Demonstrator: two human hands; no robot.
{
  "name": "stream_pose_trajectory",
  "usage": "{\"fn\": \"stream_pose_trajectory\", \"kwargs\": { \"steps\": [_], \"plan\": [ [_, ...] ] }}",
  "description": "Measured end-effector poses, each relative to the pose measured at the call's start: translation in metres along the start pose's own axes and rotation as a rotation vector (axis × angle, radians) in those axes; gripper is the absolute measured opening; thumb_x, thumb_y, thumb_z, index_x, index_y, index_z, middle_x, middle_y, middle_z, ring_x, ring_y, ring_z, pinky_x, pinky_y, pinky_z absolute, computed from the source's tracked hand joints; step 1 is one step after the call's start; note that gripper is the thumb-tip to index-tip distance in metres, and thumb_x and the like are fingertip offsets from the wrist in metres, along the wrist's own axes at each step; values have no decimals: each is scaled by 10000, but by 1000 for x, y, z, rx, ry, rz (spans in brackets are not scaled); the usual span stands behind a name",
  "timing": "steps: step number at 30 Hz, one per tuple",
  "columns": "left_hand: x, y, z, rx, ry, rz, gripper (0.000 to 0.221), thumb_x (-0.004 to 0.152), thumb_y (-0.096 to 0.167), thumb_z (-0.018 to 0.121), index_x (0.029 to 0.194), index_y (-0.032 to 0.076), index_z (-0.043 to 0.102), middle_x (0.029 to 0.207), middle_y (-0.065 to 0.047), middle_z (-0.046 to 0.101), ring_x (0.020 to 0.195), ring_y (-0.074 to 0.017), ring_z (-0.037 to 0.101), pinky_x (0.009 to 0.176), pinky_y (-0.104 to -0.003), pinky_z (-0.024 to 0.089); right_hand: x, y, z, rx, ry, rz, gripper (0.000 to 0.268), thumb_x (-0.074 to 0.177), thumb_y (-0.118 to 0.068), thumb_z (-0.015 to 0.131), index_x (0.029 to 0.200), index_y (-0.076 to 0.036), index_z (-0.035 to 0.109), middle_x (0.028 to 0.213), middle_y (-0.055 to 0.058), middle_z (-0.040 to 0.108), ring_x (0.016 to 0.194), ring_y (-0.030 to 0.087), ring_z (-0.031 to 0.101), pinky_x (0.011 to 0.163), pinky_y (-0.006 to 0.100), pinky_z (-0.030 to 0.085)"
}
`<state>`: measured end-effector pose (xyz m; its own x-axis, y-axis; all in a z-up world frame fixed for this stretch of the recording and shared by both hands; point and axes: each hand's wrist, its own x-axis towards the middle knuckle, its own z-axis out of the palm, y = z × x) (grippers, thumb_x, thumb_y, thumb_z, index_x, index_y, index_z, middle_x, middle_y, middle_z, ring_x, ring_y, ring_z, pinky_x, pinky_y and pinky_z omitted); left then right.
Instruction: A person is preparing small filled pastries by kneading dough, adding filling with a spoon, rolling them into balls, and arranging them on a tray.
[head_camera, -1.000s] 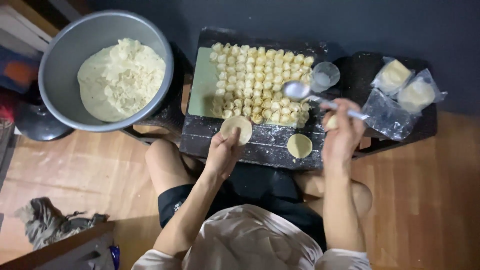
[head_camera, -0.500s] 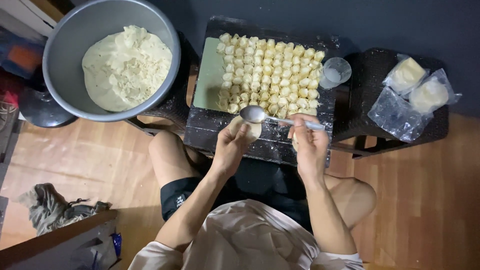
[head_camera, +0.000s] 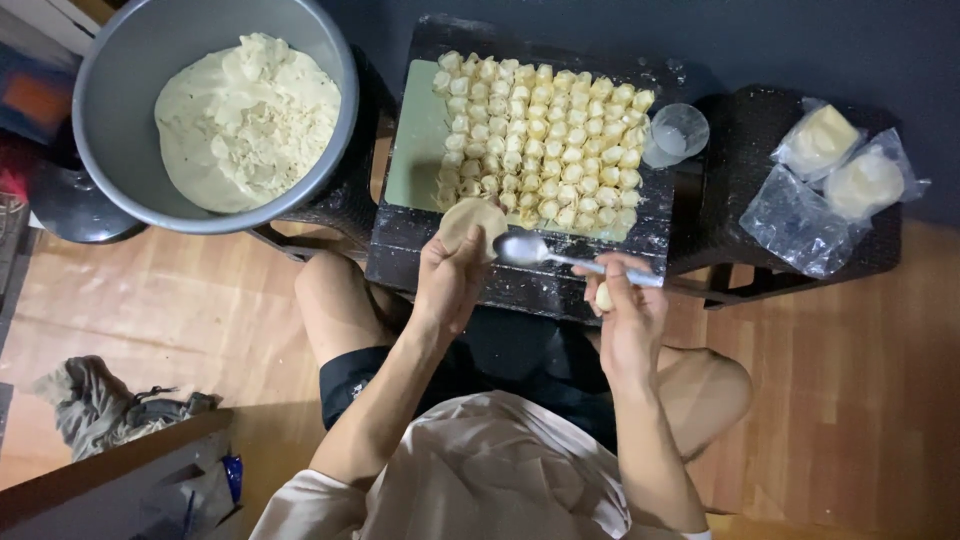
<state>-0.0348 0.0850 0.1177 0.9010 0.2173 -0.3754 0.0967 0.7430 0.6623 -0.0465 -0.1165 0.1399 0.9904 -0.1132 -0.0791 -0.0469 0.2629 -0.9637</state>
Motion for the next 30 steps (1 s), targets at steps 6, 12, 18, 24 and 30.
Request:
{"fn": "stream_pose_trajectory", "kwargs": {
  "steps": [6, 12, 18, 24, 30],
  "plan": [
    [-3, 9, 5, -243, -129, -84, 398, 1038, 368, 581, 1193, 15, 678, 1191, -201, 729, 1138, -324, 699, 1068, -499, 489, -4, -10, 2, 48, 7, 18, 136, 1043, -107, 550, 1093, -10, 630, 887, 283, 723, 626, 144, 565, 518, 192, 341],
    [-17, 8, 24, -507, -110, -247, 809, 1046, 614, 397, 1367, -112, 550, 1457, -309, 529, 1407, -471, 433, 1234, -549, 262, 12, -16, 34, -59, 23, -14, 138, 1060, -63, 529, 1141, 9, 614, 952, 286, 732, 628, 114, 573, 506, 177, 360],
    [-16, 11, 27, -599, -43, -328, 710, 1032, 576, 485, 1236, -85, 646, 1318, -268, 649, 1317, -429, 561, 1214, -508, 338, 4, -6, 41, -96, -43, 4, 112, 1041, -60, 543, 1075, 24, 609, 902, 277, 742, 597, 95, 533, 494, 173, 338],
    [-17, 33, 40, -432, 107, -367, 723, 942, 596, 585, 1273, -44, 639, 1297, -239, 609, 1233, -408, 594, 1073, -559, 466, -7, -7, 22, -313, -147, -70, 125, 1029, -61, 561, 1072, 9, 654, 918, 245, 768, 655, 125, 594, 567, 196, 390],
    [-14, 25, 24, -273, -12, -272, 210, 951, 109, 655, 1127, 3, 699, 975, -105, 723, 963, -248, 729, 981, -441, 525, -2, -20, 5, -317, -49, -59, 123, 1001, -124, 645, 1059, -61, 734, 730, 120, 689, 636, 123, 496, 608, 206, 359]
  ]
}}
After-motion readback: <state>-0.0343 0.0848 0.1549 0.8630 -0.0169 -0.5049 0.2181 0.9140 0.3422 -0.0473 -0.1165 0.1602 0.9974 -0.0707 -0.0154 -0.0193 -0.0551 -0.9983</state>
